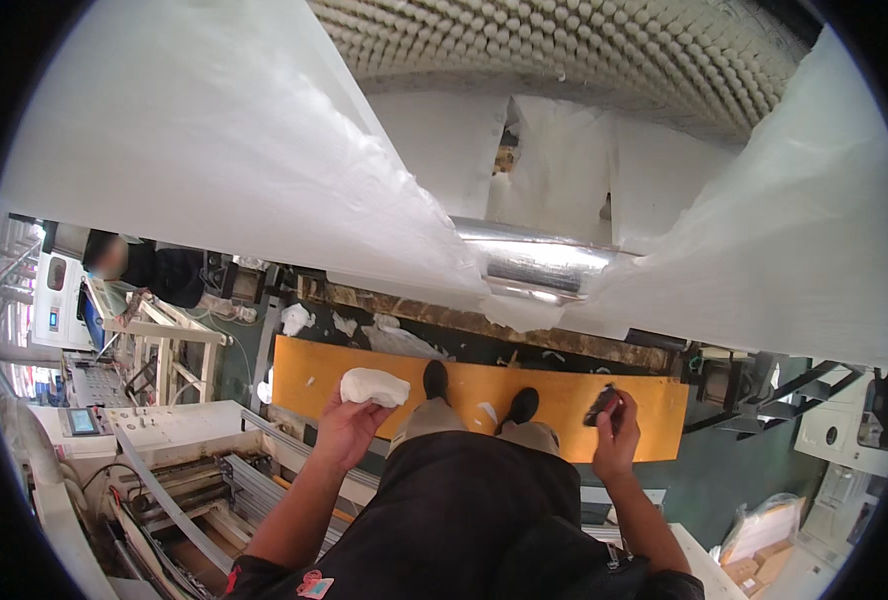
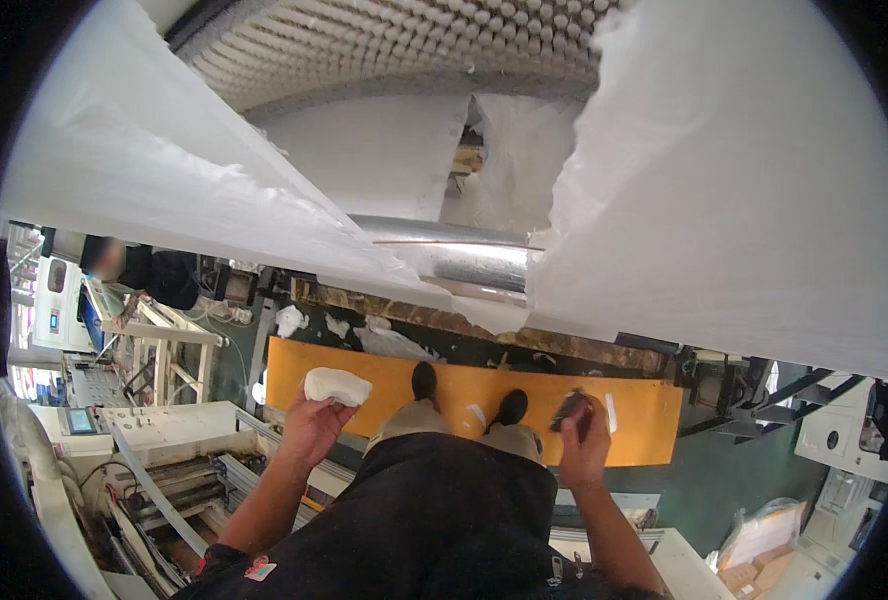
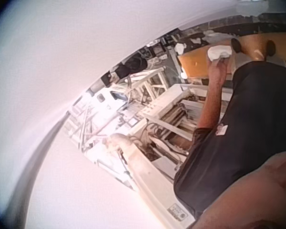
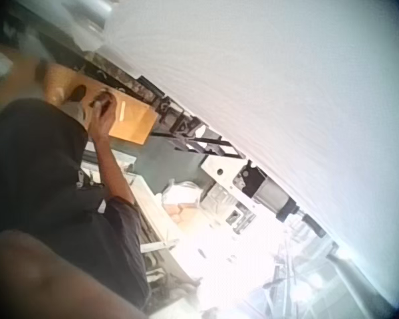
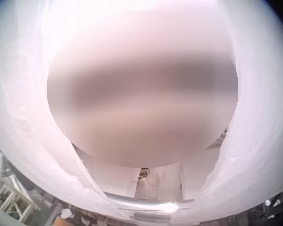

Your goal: The person wipes the internal rollers and components of an industrial paper or textile machine using a cloth and a round brush.

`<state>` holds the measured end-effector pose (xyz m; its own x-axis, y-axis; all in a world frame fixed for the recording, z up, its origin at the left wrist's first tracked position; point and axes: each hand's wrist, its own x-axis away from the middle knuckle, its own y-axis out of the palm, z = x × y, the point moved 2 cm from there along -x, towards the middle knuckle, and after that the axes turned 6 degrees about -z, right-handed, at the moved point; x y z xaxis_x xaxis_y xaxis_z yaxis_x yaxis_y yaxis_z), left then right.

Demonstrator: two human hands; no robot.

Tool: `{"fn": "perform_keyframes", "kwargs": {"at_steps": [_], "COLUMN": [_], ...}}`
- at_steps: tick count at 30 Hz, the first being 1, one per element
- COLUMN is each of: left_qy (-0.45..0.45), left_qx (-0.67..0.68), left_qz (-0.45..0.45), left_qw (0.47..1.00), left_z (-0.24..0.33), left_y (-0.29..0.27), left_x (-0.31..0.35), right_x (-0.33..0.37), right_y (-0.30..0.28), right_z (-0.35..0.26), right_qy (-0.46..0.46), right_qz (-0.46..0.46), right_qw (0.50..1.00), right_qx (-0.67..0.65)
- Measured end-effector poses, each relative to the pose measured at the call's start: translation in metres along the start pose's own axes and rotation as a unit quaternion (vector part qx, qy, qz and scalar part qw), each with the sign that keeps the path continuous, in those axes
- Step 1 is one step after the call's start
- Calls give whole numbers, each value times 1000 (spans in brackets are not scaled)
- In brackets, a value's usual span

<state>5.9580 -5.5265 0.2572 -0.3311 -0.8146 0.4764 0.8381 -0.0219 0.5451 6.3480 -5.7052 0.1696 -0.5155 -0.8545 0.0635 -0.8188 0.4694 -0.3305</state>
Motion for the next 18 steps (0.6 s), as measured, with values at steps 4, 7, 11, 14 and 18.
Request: {"fn": "perform_keyframes", "kwargs": {"at_steps": [4,7,11,14,18], "left_qy": [1,-14,-37,-35,-41], "left_qx": [15,6,17,28,31], "left_qz": [24,42,26,25,35], "left_qw": [1000,999,999,999,998], "left_z": [-24,-37,-50,-57,-59], "left_y": [-18,-18,-14,-9,0], "left_x": [7,5,5,7,10], "right_x": [48,77,127,149,167], "right_y": [-44,-65,-80,-85,-98], "right_z": [111,138,204,214,233], "right_qy": [340,457,434,461,465], "right_qz": [109,106,134,148,168], "right_qw": [923,870,886,869,869], "right_qx": [-145,-151,-91,-97,-37]}}
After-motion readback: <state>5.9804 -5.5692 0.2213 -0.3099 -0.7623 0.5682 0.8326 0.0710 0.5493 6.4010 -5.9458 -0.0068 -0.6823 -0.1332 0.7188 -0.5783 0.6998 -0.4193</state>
